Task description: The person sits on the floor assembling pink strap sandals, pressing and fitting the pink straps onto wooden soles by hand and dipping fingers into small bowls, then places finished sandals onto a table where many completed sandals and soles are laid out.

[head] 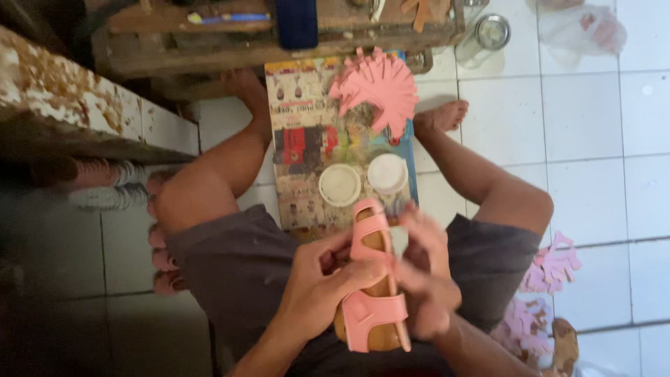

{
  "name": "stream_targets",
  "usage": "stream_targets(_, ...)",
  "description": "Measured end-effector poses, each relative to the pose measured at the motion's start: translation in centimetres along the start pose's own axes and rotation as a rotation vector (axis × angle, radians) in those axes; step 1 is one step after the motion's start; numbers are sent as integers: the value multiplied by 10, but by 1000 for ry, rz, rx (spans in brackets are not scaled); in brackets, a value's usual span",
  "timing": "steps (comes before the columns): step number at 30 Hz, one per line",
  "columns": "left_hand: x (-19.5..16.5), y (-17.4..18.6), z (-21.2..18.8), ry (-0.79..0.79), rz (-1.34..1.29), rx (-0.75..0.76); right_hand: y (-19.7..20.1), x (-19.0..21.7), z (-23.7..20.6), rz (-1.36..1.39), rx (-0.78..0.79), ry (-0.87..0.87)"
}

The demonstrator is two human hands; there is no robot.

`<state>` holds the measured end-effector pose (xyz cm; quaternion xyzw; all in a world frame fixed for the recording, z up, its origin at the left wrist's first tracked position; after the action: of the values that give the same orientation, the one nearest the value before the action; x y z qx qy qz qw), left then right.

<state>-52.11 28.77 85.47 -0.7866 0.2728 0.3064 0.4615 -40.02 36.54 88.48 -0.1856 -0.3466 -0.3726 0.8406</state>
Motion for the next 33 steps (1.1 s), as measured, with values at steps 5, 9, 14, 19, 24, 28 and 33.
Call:
stream_targets(5, 4, 49, 0, -99, -56, -196, 5, -57, 5, -217, 204, -497)
stream_targets(9, 9, 78, -9, -123, -243, -296, -18, -129, 2, -642, 678, -416)
stream_targets(14, 9, 86, -20, -74, -266, -339, -33, -187, -22, -878, 823, -105)
stream_targets(19, 1, 89, -23, -90, -299, -297, -13, -168, -30, -777, 831, -129)
stream_targets(24, 3, 71, -10, -88, -237, -239, -1, -93, -19, -84, 418, -499)
stream_targets(28, 1, 40, 0, -97, -129, -151, -25, -70, -16, 204, 122, -801)
stream_targets(33, -9, 19, -3, -91, -53, -65, -28, -28, 19, 148, -41, -278)
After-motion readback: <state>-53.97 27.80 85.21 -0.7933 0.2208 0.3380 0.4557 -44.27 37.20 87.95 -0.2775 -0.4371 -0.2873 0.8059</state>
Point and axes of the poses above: each hand's wrist, its own z-axis towards the middle knuckle, its own y-axis out of the back of the hand, x = y × z, the point moved 7 cm from there along z, towards the middle knuckle
